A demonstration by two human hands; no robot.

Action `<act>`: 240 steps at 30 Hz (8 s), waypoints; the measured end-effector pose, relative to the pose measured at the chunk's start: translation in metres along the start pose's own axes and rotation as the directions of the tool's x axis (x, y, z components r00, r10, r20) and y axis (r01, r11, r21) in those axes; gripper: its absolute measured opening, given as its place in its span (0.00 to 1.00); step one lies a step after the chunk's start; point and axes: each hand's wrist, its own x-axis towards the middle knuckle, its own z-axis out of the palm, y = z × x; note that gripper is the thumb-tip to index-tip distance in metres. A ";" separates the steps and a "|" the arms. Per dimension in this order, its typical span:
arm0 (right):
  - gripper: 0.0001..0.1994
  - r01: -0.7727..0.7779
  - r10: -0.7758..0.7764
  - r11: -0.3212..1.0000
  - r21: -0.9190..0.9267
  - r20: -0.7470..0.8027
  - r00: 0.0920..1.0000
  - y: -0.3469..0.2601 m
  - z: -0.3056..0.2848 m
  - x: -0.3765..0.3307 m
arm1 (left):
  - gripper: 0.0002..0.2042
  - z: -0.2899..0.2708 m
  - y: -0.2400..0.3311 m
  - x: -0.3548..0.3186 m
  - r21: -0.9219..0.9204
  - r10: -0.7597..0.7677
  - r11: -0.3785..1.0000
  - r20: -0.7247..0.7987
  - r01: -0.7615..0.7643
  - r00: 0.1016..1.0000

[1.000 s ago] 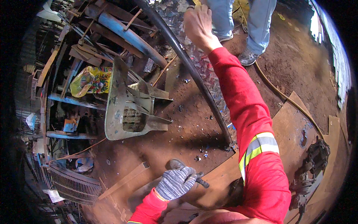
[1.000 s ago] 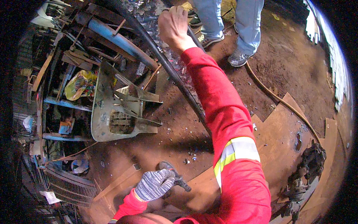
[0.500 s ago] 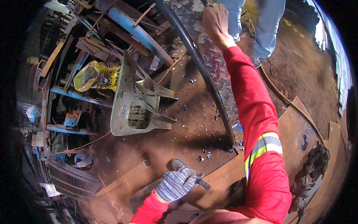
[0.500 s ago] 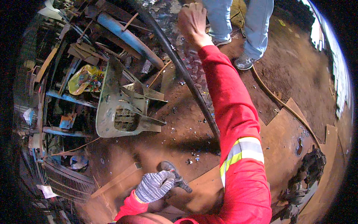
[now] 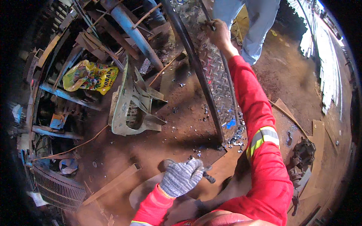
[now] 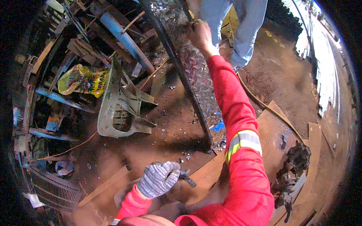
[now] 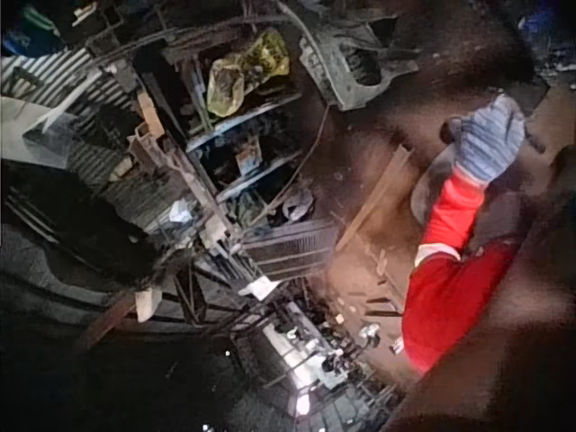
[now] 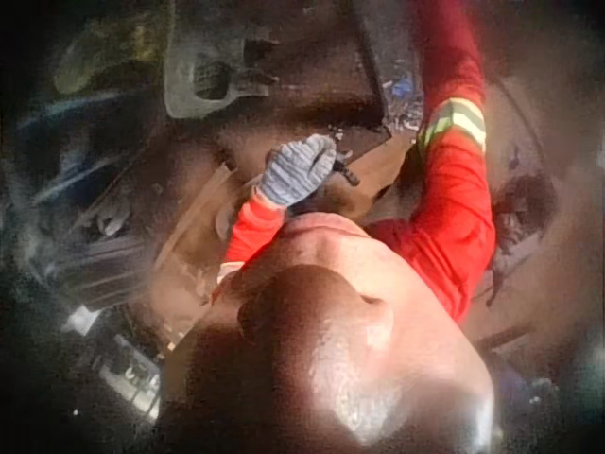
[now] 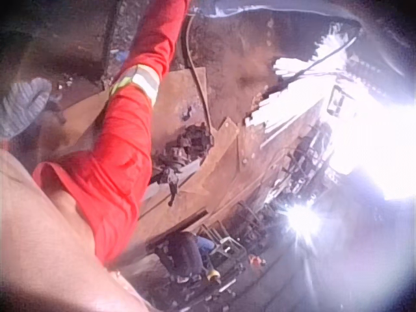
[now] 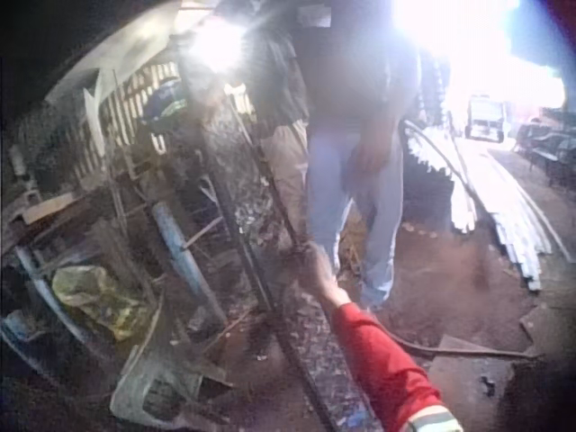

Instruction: The person scrapes blue paint off a curved metal sheet using a handheld scraper. The person holds the sheet with one hand and scrapes with the other, then walks across the workshop floor.

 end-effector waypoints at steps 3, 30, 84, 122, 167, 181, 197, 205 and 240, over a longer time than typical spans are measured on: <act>0.10 -0.026 0.017 0.993 -0.111 -0.083 0.996 -0.013 0.002 -0.005 | 0.08 -0.013 0.013 0.012 -0.033 0.041 0.999 -0.061 -0.044 0.997; 0.15 -0.008 0.179 0.844 -0.537 0.269 0.946 0.008 -0.076 0.088 | 0.09 -0.040 0.004 0.027 -0.060 0.033 0.997 -0.189 -0.045 0.982; 0.09 0.545 -0.447 0.819 -0.181 0.395 0.803 -0.014 -0.026 0.040 | 0.08 -0.061 -0.008 0.043 -0.115 -0.026 0.993 -0.254 -0.004 0.967; 0.09 0.415 -0.305 0.858 -0.302 0.351 0.885 -0.014 -0.020 0.034 | 0.08 -0.051 -0.013 0.059 -0.139 -0.021 0.990 -0.210 -0.009 0.977; 0.15 0.046 0.037 0.879 -0.475 0.163 0.986 -0.017 -0.010 0.003 | 0.08 -0.053 -0.008 0.060 -0.161 -0.006 0.987 -0.213 -0.029 0.977; 0.11 -0.189 0.227 0.938 -0.292 0.103 0.969 -0.022 -0.015 -0.001 | 0.08 -0.051 -0.008 0.062 -0.153 -0.005 0.988 -0.207 -0.027 0.978; 0.14 0.163 -0.050 0.823 -0.545 0.216 0.975 -0.017 -0.010 0.008 | 0.08 -0.056 -0.011 0.052 -0.163 -0.029 0.987 -0.241 -0.011 0.970; 0.17 -0.083 0.183 0.815 -0.573 0.119 0.976 0.030 -0.068 0.054 | 0.07 -0.062 -0.012 0.044 -0.141 0.028 0.987 -0.332 -0.079 0.943; 0.16 0.289 -0.134 0.736 -0.612 0.287 0.949 0.025 -0.092 0.085 | 0.07 -0.057 -0.011 0.057 -0.191 -0.001 0.981 -0.240 -0.046 0.971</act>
